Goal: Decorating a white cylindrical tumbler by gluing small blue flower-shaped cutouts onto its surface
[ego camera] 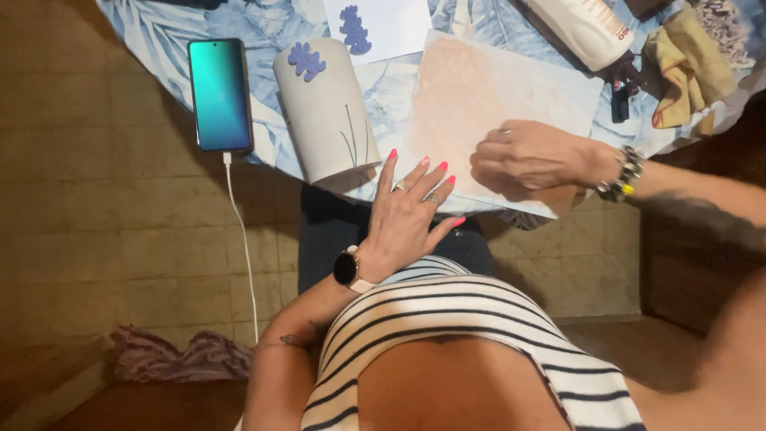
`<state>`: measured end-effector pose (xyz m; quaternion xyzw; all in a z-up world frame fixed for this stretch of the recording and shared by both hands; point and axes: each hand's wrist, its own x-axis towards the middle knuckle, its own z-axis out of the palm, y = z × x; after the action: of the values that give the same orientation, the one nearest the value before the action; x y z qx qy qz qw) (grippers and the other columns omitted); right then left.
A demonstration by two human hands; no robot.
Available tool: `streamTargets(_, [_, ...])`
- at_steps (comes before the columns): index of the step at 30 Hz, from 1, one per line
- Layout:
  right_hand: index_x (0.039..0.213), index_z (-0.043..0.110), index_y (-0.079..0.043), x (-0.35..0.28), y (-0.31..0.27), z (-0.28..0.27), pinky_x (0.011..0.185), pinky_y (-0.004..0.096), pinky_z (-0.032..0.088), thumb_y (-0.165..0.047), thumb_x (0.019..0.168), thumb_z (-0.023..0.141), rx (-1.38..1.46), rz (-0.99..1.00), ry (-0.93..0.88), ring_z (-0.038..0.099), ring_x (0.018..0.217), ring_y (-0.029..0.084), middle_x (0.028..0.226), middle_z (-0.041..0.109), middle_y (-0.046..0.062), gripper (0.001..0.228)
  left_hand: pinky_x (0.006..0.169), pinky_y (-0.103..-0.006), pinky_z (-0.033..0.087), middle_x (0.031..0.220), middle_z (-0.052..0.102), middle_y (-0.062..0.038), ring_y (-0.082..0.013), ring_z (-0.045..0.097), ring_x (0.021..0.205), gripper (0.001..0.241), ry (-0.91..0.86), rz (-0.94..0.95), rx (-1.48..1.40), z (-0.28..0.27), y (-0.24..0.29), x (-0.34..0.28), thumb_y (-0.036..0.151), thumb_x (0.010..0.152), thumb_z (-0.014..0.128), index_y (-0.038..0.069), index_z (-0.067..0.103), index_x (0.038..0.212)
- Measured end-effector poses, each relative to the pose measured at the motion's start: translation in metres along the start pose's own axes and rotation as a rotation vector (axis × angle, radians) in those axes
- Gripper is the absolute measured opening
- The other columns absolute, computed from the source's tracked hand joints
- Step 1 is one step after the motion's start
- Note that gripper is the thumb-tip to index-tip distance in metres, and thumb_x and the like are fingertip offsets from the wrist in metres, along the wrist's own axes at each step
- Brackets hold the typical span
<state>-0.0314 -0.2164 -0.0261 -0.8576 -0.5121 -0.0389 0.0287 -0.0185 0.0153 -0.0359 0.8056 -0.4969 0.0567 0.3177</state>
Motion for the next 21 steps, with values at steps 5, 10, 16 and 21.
streamTargets(5, [0.078,0.051,-0.005,0.015,-0.05,0.02,0.057,0.033,0.038,-0.029,0.091,0.038,0.492,0.885,0.645,0.045,0.059,0.027,0.065,0.041,0.008,0.03,0.091,-0.0378,0.042,0.107,0.058,-0.007,-0.0234,0.057,0.1,0.03,0.364,-0.008,-0.387,-0.017,0.022,0.028,0.02,0.086,0.049,0.007,0.052,0.113])
streamTargets(10, [0.073,0.048,-0.004,0.082,-0.078,-0.015,0.056,0.026,0.033,-0.024,0.091,0.038,0.673,1.003,1.124,0.036,0.057,0.015,0.062,0.035,0.003,0.029,0.075,-0.0278,0.05,0.101,0.059,-0.01,-0.0224,0.058,0.095,0.03,0.343,-0.337,-0.958,0.005,0.025,0.035,0.024,0.084,0.053,0.002,0.054,0.105])
streamTargets(16, [0.069,0.047,-0.005,0.082,-0.082,0.001,0.057,0.024,0.033,-0.021,0.091,0.039,0.766,1.014,1.282,0.035,0.057,0.011,0.061,0.035,0.001,0.028,0.076,-0.0297,0.05,0.099,0.06,-0.012,-0.0236,0.059,0.094,0.027,0.351,-0.34,-0.922,0.004,0.026,0.036,0.022,0.085,0.052,0.003,0.056,0.104])
streamTargets(21, [0.069,0.049,-0.004,0.083,-0.079,-0.002,0.055,0.025,0.033,-0.019,0.091,0.04,0.744,1.03,1.266,0.035,0.055,0.011,0.059,0.035,0.003,0.028,0.076,-0.0313,0.049,0.098,0.061,-0.012,-0.0246,0.059,0.093,0.025,0.372,-0.342,-0.895,0.002,0.024,0.037,0.02,0.085,0.051,0.004,0.057,0.104])
